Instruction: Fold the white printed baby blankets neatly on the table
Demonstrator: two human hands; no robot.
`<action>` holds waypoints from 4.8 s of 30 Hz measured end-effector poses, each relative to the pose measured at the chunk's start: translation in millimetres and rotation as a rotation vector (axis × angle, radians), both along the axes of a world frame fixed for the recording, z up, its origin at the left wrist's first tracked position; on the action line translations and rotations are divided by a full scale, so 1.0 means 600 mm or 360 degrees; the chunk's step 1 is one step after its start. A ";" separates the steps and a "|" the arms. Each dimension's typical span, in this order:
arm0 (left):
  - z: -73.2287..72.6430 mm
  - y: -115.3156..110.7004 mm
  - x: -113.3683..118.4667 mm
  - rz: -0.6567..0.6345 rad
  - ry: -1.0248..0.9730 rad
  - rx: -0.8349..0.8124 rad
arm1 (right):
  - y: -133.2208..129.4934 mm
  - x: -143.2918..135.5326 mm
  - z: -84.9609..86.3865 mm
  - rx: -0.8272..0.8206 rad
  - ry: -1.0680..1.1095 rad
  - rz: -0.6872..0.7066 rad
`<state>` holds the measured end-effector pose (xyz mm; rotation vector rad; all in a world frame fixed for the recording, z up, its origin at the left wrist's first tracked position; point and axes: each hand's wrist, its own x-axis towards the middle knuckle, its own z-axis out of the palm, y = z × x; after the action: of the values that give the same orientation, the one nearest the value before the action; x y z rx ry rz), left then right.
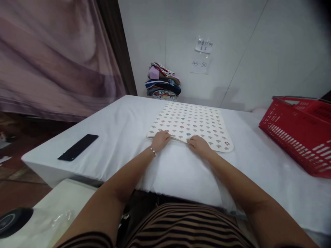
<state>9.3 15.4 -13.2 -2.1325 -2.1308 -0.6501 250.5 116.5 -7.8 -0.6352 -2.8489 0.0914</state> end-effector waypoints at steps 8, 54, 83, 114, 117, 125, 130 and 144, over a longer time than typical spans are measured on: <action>0.013 -0.023 0.036 0.0397 0.0051 0.0093 | 0.010 -0.016 -0.002 -0.0211 0.0195 -0.0351; -0.003 0.019 0.077 -0.0279 0.0298 0.0326 | -0.006 -0.023 -0.034 0.0289 0.0180 -0.0157; -0.016 0.046 0.108 -0.0283 0.0529 -0.0021 | 0.012 -0.039 -0.005 0.0170 0.0029 -0.0377; -0.011 -0.014 0.089 0.0125 0.0444 0.0001 | -0.011 -0.009 -0.026 0.0204 -0.0002 -0.0001; -0.013 -0.015 0.080 0.0205 0.0506 0.0024 | -0.008 -0.010 -0.029 0.0229 -0.0003 0.0030; -0.015 -0.021 0.041 0.0233 0.0632 0.0043 | 0.000 -0.010 -0.022 0.0172 -0.0096 0.0080; -0.008 -0.034 0.002 0.0324 0.0639 -0.0036 | 0.000 -0.013 -0.015 0.0110 -0.0162 0.0057; 0.004 -0.096 -0.048 -0.0176 0.0689 0.0103 | -0.023 -0.018 -0.014 0.0244 -0.0160 0.0109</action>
<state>-19.3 -42.4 -10.8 -2.1278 -1.7513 -0.2272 239.4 102.7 -16.4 -0.5250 -2.9379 -0.1505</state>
